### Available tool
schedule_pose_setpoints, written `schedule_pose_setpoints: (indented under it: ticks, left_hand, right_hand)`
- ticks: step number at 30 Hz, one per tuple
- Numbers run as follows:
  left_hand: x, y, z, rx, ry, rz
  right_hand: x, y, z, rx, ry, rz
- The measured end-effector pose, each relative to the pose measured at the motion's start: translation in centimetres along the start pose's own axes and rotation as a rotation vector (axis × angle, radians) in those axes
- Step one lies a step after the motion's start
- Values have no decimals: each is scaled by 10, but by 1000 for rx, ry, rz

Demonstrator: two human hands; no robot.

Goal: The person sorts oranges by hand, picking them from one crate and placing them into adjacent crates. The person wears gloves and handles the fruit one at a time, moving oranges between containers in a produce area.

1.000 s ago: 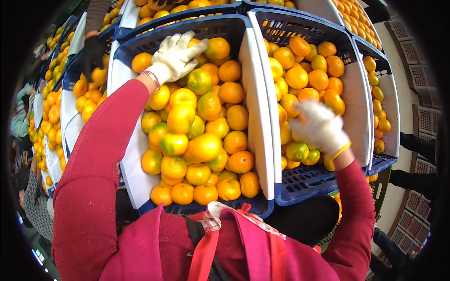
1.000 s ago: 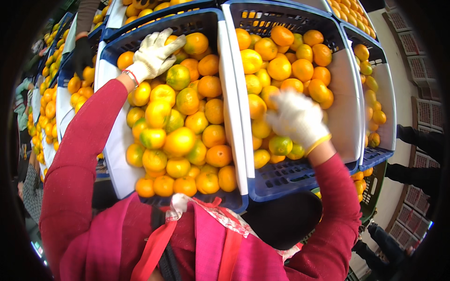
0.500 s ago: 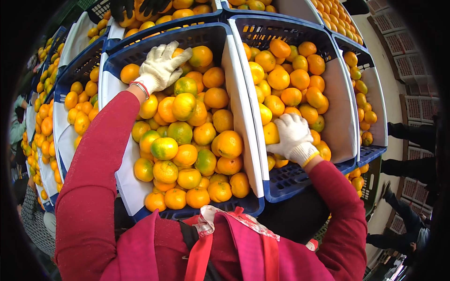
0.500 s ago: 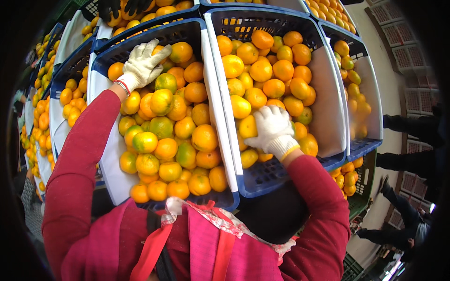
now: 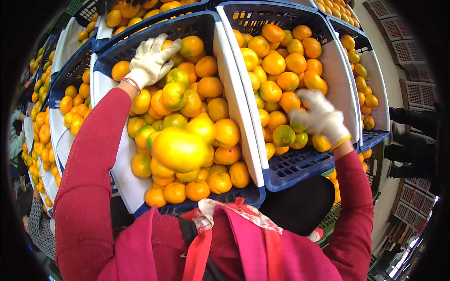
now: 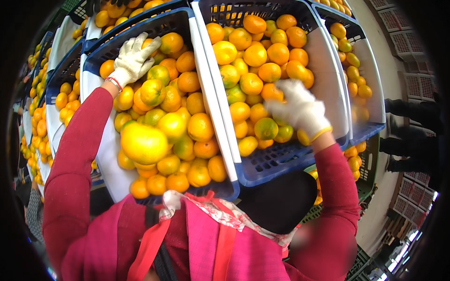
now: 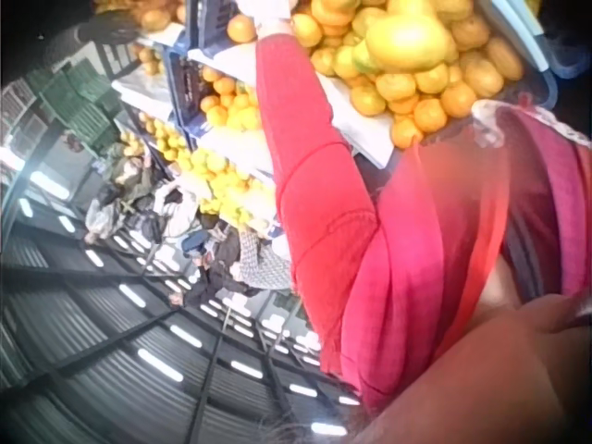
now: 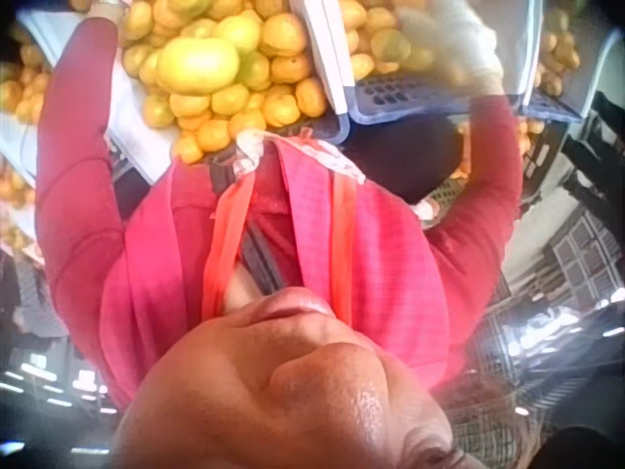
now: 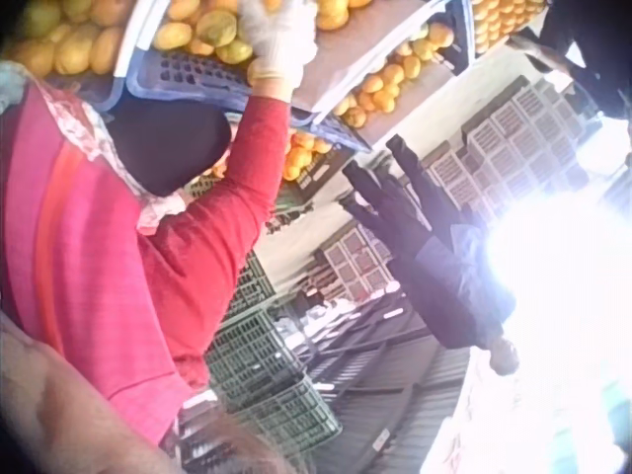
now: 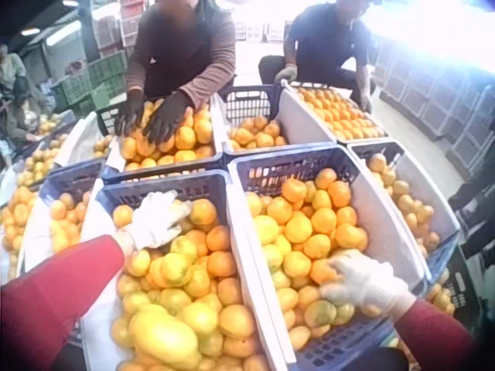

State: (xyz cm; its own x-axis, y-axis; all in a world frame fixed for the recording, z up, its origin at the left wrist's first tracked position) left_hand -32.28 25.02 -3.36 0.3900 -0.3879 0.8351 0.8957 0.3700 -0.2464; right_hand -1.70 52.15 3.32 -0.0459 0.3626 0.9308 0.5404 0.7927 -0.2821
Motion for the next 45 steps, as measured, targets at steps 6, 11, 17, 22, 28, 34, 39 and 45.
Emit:
schedule_pose_setpoints:
  ticks: [6, 11, 17, 22, 28, 34, 39, 45]
  left_hand:
    - [-10, 4, 8, 26, -103, -7]
    - [-11, -3, -3, 50, -102, 16]
    - [-9, -1, 1, 44, -110, 21]
    - [-5, -3, -1, 36, -86, -8]
    - [-25, -10, -8, 58, -153, -25]
    - [-19, -2, -1, 6, -95, -15]
    - [-16, -4, -1, 48, -110, -32]
    - [-2, 3, 7, 54, -89, -44]
  right_hand:
    - [-85, 38, -54, 116, -30, -419]
    - [-58, 36, -44, -38, -64, -335]
    - [34, 12, -64, 76, 325, 367]
    - [49, 5, -51, 43, -67, 556]
    - [-47, 85, -70, 101, -32, -438]
    - [-89, 103, -57, 196, -226, -767]
    - [-92, 97, -47, 198, -259, -743]
    - [-80, 95, -48, 179, -240, -600]
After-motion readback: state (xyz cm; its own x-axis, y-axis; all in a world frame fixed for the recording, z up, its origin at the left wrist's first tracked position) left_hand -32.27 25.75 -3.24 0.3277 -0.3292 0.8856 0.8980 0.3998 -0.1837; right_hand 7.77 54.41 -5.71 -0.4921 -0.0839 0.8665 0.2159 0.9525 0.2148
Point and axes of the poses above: each hand's wrist, its own z-axis towards the middle knuckle, its own x-axis out of the back of the hand, y = z × x, the point moved 8 cm from there along z, towards the middle knuckle, and after that the axes turned 15 degrees about y, right-handed, at the moved point
